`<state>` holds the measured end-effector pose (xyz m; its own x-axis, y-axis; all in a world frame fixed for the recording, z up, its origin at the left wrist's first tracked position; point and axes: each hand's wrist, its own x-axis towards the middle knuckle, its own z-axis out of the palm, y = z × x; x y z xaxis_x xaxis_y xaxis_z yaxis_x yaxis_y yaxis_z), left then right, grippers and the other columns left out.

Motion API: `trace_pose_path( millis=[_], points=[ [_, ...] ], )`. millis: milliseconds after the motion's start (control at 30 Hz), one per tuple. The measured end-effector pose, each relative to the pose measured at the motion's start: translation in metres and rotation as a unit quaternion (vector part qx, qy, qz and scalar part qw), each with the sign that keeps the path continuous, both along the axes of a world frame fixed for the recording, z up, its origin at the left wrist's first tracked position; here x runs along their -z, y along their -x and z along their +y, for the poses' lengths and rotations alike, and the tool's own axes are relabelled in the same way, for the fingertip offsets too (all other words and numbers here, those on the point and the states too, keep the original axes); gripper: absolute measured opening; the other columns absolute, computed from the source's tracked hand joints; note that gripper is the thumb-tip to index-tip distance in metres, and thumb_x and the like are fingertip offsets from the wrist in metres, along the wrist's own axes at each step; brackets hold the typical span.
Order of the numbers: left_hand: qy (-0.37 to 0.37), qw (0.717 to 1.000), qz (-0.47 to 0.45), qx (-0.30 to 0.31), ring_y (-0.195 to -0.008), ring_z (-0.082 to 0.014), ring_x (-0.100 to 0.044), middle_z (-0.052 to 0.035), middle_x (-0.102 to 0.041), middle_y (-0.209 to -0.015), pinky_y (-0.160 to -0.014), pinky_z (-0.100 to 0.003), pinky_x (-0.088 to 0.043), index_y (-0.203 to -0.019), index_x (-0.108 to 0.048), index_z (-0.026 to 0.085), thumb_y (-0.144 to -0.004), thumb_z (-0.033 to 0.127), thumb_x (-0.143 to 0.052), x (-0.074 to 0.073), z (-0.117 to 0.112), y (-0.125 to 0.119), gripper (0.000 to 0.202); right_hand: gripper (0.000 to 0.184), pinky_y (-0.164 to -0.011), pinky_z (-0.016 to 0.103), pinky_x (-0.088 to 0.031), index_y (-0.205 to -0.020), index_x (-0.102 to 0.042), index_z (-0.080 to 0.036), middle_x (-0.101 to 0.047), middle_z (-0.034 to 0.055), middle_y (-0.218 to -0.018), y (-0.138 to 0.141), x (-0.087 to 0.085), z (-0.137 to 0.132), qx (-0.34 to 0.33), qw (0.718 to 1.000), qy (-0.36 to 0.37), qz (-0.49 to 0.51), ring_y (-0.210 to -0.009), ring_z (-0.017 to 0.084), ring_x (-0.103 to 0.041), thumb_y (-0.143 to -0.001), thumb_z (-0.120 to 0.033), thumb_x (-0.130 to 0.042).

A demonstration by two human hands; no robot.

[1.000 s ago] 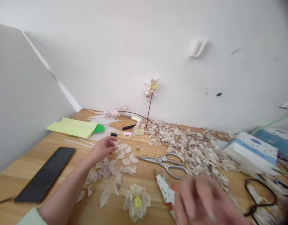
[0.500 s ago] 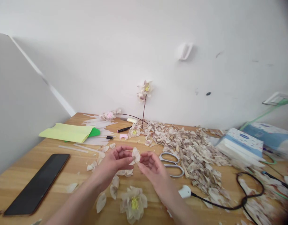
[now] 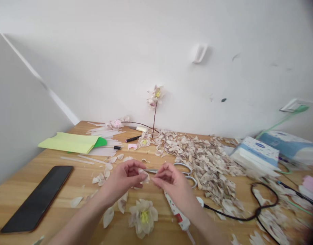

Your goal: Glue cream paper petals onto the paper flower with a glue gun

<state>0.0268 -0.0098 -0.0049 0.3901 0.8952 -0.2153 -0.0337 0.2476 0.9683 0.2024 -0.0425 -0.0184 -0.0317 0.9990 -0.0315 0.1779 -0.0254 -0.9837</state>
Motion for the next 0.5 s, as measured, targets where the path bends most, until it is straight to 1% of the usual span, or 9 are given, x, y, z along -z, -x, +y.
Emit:
trace_pose_path(
  millis=[67,133,167,200,267,333,367,433,500],
  points=[
    [0.000,1.000,-0.002,-0.025,-0.061,-0.0086,-0.056,0.0044,-0.057,-0.064,-0.060,-0.024,-0.053,-0.083,-0.061,0.016,-0.061,0.026,-0.075,-0.004,0.001,0.002,0.028,0.010,-0.066,0.029,-0.045,-0.077,-0.050,-0.022,-0.061,-0.0007,-0.074,-0.020,-0.001,-0.003,0.015,0.995,-0.037,-0.096,-0.071,0.016,-0.059,-0.075,-0.027,-0.058],
    [-0.003,0.999,-0.004,-0.049,-0.064,-0.0094,-0.058,0.0037,-0.059,-0.067,-0.062,-0.024,-0.054,-0.085,-0.061,0.017,-0.061,0.027,-0.075,-0.009,0.003,0.006,0.029,0.005,-0.070,0.030,-0.046,-0.083,-0.052,-0.022,-0.061,0.0016,-0.081,-0.047,-0.002,-0.012,-0.012,0.976,-0.061,-0.209,-0.078,0.018,-0.059,-0.079,-0.025,-0.051],
    [-0.006,0.998,-0.005,-0.059,-0.065,-0.0094,-0.058,0.0034,-0.059,-0.068,-0.063,-0.024,-0.054,-0.085,-0.061,0.017,-0.061,0.027,-0.075,-0.011,0.004,0.009,0.029,0.011,-0.072,0.030,-0.046,-0.088,-0.054,-0.023,-0.061,0.0025,-0.085,-0.061,-0.002,-0.017,-0.046,0.961,-0.069,-0.264,-0.080,0.018,-0.058,-0.079,-0.019,-0.049],
    [-0.011,0.998,-0.005,-0.067,-0.065,-0.0093,-0.058,0.0032,-0.060,-0.069,-0.063,-0.024,-0.054,-0.086,-0.062,0.017,-0.062,0.027,-0.075,-0.014,0.005,0.012,0.029,0.023,-0.080,0.032,-0.044,-0.095,-0.055,-0.023,-0.061,0.0036,-0.095,-0.074,0.000,-0.024,-0.083,0.944,-0.066,-0.312,-0.089,0.019,-0.057,-0.076,-0.013,-0.048],
    [-0.027,0.996,-0.005,-0.085,-0.066,-0.0089,-0.059,0.0029,-0.062,-0.072,-0.064,-0.023,-0.055,-0.088,-0.062,0.018,-0.063,0.027,-0.074,-0.020,0.007,0.016,0.029,0.052,-0.094,0.035,-0.036,-0.109,-0.053,-0.026,-0.054,0.0043,-0.117,-0.093,0.006,-0.037,-0.154,0.911,-0.038,-0.380,-0.110,0.021,-0.048,-0.063,-0.002,-0.047],
    [-0.044,0.995,-0.011,-0.094,-0.067,-0.0090,-0.060,0.0028,-0.063,-0.074,-0.066,-0.023,-0.055,-0.090,-0.062,0.020,-0.064,0.027,-0.074,-0.024,0.008,0.018,0.029,0.070,-0.096,0.035,-0.034,-0.120,-0.048,-0.026,-0.049,0.0059,-0.124,-0.102,0.016,-0.046,-0.177,0.884,0.004,-0.432,-0.116,0.023,-0.044,-0.055,0.001,-0.046],
    [-0.052,0.994,-0.017,-0.096,-0.069,-0.0094,-0.060,0.0025,-0.064,-0.075,-0.066,-0.022,-0.054,-0.090,-0.062,0.020,-0.065,0.028,-0.073,-0.027,0.008,0.018,0.029,0.072,-0.096,0.036,-0.034,-0.121,-0.047,-0.025,-0.049,0.0070,-0.124,-0.102,0.022,-0.049,-0.176,0.873,0.014,-0.455,-0.116,0.023,-0.044,-0.054,0.001,-0.045],
    [-0.061,0.993,-0.030,-0.101,-0.070,-0.0102,-0.061,0.0022,-0.065,-0.075,-0.067,-0.022,-0.054,-0.089,-0.062,0.020,-0.065,0.028,-0.073,-0.030,0.008,0.016,0.028,0.069,-0.093,0.036,-0.037,-0.120,-0.049,-0.023,-0.052,0.0089,-0.120,-0.098,0.033,-0.051,-0.161,0.859,0.011,-0.486,-0.112,0.024,-0.047,-0.056,0.001,-0.044],
    [-0.063,0.991,-0.043,-0.106,-0.071,-0.0112,-0.062,0.0020,-0.067,-0.075,-0.067,-0.023,-0.054,-0.086,-0.061,0.020,-0.064,0.028,-0.074,-0.031,0.006,0.011,0.027,0.062,-0.090,0.036,-0.039,-0.115,-0.053,-0.021,-0.054,0.0096,-0.114,-0.091,0.042,-0.050,-0.143,0.857,-0.008,-0.495,-0.107,0.024,-0.050,-0.058,0.001,-0.042]
  ],
)
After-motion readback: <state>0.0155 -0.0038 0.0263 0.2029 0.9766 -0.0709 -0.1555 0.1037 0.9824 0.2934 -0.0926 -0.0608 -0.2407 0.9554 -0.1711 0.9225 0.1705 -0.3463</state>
